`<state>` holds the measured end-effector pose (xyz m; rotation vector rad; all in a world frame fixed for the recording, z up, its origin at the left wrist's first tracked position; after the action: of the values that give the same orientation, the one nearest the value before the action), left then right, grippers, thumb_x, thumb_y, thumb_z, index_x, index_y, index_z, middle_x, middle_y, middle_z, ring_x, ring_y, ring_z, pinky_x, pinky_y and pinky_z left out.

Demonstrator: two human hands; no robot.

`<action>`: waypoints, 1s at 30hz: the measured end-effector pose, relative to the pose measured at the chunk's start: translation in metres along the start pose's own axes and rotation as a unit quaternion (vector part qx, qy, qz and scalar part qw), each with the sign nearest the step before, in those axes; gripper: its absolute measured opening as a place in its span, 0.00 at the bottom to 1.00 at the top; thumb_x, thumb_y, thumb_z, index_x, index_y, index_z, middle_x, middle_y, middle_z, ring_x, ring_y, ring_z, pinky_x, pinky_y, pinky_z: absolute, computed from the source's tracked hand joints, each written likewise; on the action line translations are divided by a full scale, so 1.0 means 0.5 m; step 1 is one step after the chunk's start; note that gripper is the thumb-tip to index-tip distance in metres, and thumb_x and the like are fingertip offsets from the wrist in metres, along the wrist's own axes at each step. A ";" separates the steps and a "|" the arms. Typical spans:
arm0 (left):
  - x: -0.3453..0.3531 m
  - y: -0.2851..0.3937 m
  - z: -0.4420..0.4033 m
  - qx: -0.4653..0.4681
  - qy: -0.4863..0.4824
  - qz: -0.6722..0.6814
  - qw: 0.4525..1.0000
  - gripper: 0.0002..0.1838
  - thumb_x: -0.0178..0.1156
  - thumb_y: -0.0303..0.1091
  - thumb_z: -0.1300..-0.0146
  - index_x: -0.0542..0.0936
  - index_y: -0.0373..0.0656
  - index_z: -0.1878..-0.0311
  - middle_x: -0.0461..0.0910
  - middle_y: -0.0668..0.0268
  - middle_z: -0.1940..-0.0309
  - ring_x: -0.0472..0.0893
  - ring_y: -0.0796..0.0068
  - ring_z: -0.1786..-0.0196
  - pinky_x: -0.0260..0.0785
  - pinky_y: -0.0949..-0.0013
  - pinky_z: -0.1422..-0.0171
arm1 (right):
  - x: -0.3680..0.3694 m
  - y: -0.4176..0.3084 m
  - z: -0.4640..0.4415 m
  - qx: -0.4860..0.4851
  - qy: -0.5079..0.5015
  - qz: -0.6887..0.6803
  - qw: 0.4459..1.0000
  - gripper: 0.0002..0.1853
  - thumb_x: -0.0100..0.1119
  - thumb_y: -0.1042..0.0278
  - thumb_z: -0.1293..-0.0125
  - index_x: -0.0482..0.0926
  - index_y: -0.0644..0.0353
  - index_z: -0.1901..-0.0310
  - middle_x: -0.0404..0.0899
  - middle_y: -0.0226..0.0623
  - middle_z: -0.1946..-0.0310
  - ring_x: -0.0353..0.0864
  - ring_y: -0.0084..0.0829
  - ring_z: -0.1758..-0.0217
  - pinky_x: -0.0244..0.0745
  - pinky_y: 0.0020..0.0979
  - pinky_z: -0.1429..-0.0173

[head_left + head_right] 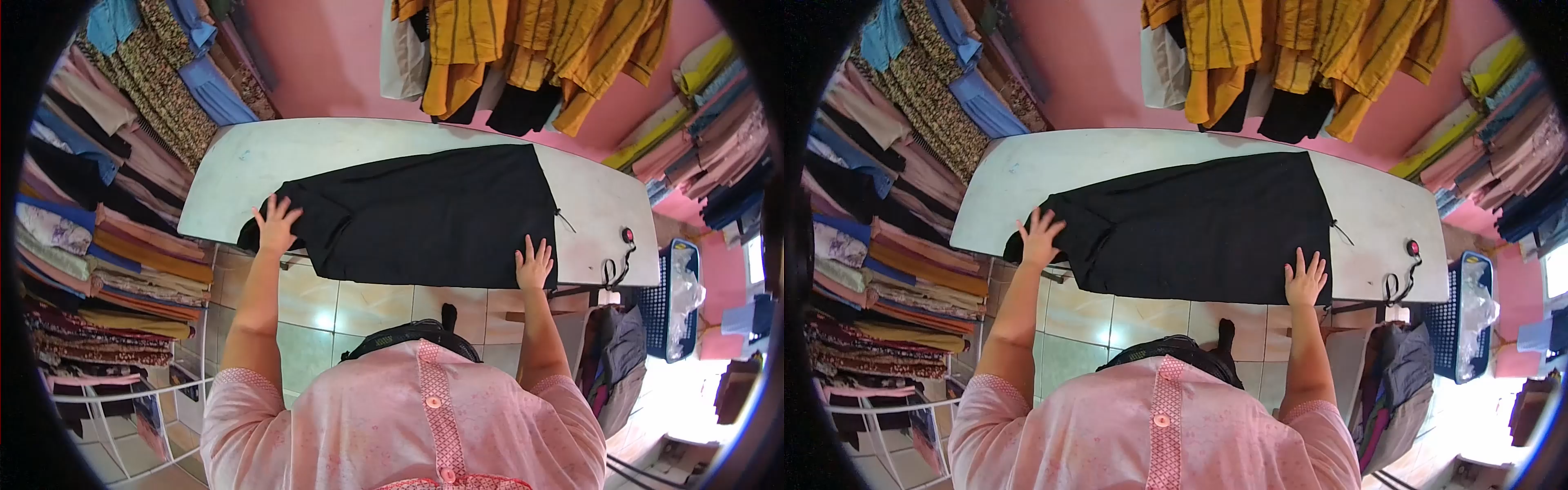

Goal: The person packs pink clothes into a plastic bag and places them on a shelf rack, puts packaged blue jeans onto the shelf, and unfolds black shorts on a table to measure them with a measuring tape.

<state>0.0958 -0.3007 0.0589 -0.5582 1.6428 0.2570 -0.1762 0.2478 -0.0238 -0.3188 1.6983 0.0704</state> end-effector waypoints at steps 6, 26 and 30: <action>0.018 0.189 0.018 0.092 -0.015 0.112 0.989 0.22 0.52 0.52 0.38 0.81 0.43 0.57 0.82 0.62 0.61 0.79 0.66 0.54 0.49 0.51 0.32 | -0.025 -0.060 0.060 -0.041 0.047 -0.037 0.997 0.35 0.62 0.48 0.48 0.66 0.49 0.39 0.59 0.46 0.35 0.54 0.51 0.32 0.52 0.58 0.36; 0.364 0.675 0.816 0.269 -0.682 0.270 0.624 0.31 0.63 0.49 0.54 0.77 0.36 0.50 0.77 0.49 0.52 0.76 0.54 0.47 0.67 0.57 0.43 | 0.191 -0.049 0.764 -0.215 -0.711 -0.283 0.607 0.22 0.56 0.55 0.41 0.77 0.65 0.53 0.79 0.46 0.54 0.75 0.36 0.48 0.69 0.36 0.45; 0.246 0.684 0.801 0.258 -0.651 0.246 0.670 0.35 0.66 0.51 0.56 0.75 0.36 0.47 0.78 0.53 0.52 0.77 0.61 0.48 0.68 0.61 0.44 | 0.238 -0.022 0.736 -0.248 -0.591 -0.294 0.709 0.27 0.57 0.51 0.40 0.74 0.69 0.51 0.77 0.47 0.52 0.74 0.36 0.48 0.68 0.36 0.44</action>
<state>0.2652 0.1562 -0.1755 0.5146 0.3172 0.4211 0.1659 0.3013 -0.1962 -0.9646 0.2025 0.2078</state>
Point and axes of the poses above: each hand's wrist, its own z-axis away from the middle knuckle, its own x-axis out of the palm, y = z × x, the point moved 10 cm from there along -z, towards the middle knuckle
